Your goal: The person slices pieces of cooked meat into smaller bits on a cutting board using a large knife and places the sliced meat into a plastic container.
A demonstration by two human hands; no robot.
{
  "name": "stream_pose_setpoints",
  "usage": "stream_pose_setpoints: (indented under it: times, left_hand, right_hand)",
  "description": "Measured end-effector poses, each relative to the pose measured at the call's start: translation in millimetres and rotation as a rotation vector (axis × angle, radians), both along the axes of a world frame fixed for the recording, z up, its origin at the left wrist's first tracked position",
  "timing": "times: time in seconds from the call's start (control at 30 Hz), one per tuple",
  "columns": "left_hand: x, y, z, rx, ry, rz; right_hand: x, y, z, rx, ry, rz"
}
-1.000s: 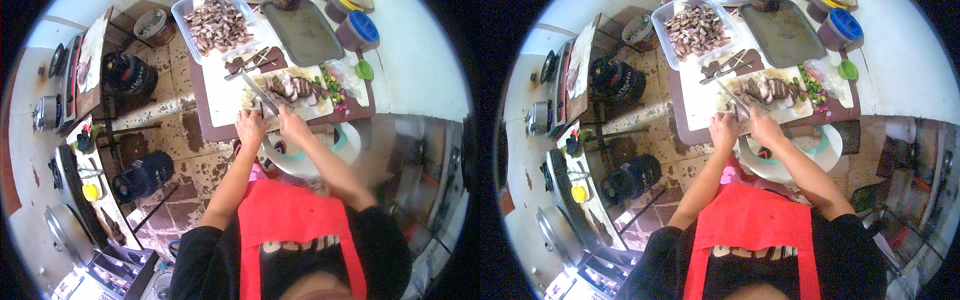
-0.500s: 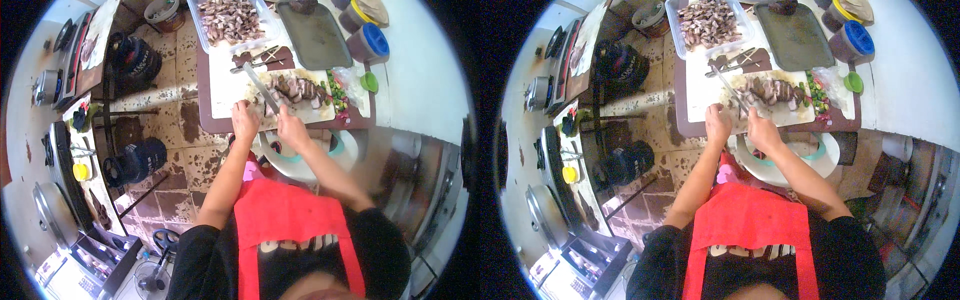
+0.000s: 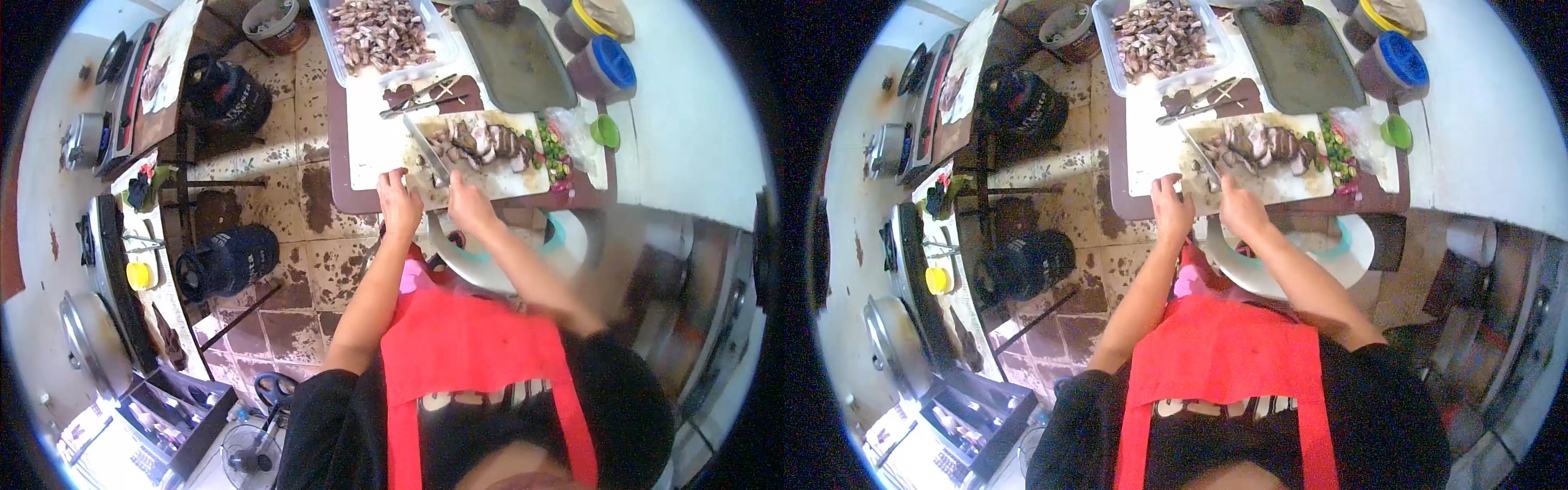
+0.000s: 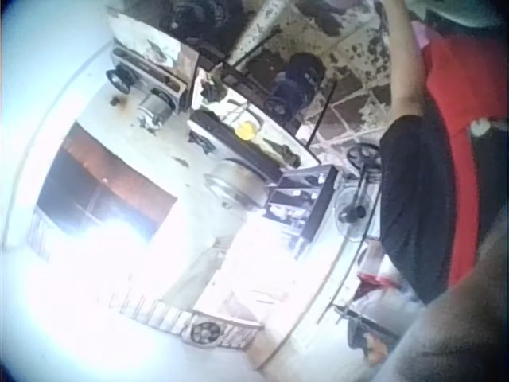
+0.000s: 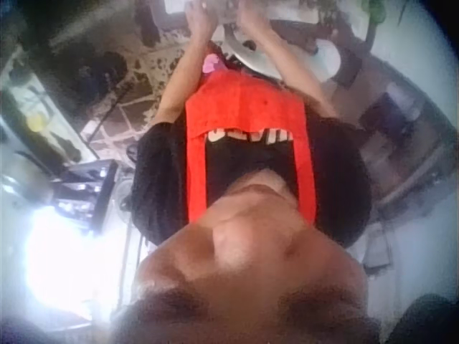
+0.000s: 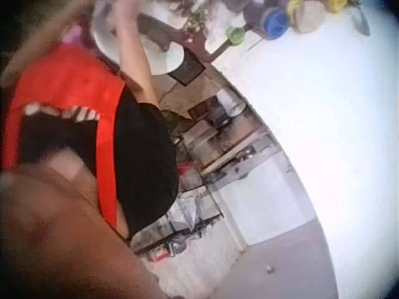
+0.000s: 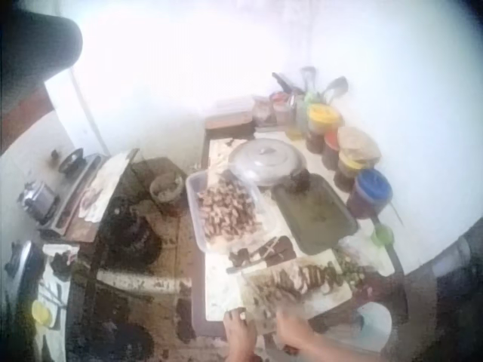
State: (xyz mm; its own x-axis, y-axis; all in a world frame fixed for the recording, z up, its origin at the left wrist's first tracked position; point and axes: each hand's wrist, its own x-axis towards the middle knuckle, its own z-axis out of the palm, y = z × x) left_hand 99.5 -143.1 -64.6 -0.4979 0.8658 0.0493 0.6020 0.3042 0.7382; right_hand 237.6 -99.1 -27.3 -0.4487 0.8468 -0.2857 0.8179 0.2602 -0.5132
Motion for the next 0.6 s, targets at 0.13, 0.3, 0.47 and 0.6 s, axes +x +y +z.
stream_pose_setpoints:
  times: [0.13,0.3,0.47,0.6]
  left_hand:
    - [-9.8,-4.6,-2.5,-0.001,-0.064,-0.012]
    - [-12.9,13.6,3.6,0.025,-0.039,-0.083]
    - [1.4,51.2,-6.0,0.196,0.197,-0.494]
    - [30.1,97.5,7.7,0.289,0.394,-0.833]
  right_hand:
    - [-7.7,-8.2,12.4,-0.038,-0.028,-0.044]
    - [-7.4,-1.7,-13.3,-0.01,-0.001,-0.163]
    - [11.8,4.9,32.7,0.066,0.139,-0.428]
    - [48.2,-5.6,66.9,0.174,0.184,-0.651]
